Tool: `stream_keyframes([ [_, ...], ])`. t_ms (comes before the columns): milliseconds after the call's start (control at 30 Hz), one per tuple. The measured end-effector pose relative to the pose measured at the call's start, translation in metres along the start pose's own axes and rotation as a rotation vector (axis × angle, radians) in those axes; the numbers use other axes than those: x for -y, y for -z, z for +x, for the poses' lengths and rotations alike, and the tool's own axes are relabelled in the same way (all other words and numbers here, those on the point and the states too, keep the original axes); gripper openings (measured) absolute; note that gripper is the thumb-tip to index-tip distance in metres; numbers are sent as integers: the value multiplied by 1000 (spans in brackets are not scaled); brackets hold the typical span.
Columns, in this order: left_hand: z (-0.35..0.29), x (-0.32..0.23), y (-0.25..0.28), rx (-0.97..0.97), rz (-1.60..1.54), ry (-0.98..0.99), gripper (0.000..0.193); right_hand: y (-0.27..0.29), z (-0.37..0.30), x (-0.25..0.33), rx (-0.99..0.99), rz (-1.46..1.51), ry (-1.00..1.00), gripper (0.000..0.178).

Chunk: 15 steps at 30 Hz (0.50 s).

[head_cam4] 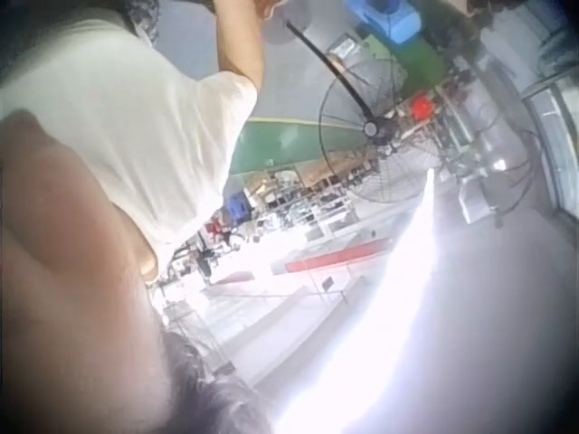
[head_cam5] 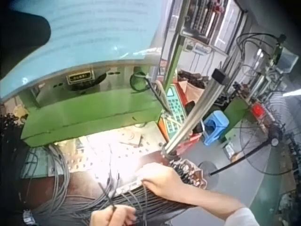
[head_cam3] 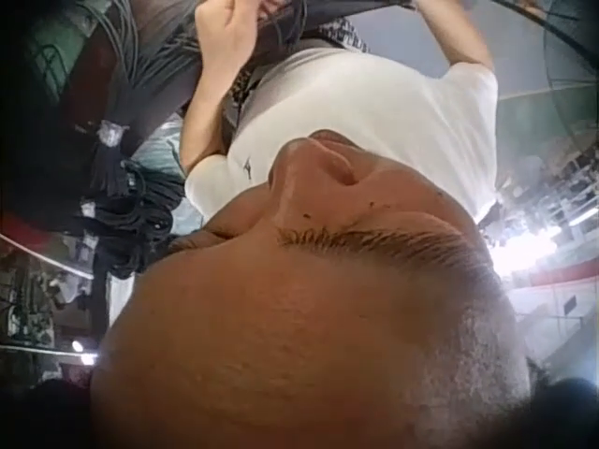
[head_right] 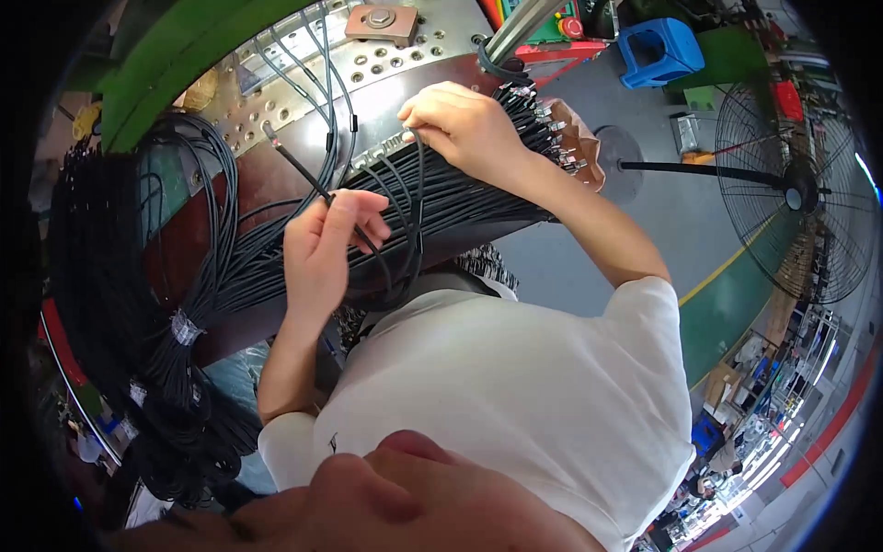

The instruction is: Sorting, plugging, and testing electrical cable harnesses into a test jig in a factory setting.

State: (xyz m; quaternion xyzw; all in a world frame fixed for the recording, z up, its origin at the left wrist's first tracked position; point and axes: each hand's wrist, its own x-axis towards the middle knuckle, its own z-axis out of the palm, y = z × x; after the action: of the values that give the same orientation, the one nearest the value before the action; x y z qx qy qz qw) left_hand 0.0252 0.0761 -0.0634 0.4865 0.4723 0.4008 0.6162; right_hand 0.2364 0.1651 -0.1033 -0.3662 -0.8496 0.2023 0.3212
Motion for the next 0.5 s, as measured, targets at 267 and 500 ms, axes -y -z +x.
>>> stream_keyframes([
  [267,14,1,1,297,-325,335,38,-6,-4,-4,111,4,-87,15],
  [500,30,-30,-4,626,-122,519,37,4,15,19,96,-229,212,21],
])
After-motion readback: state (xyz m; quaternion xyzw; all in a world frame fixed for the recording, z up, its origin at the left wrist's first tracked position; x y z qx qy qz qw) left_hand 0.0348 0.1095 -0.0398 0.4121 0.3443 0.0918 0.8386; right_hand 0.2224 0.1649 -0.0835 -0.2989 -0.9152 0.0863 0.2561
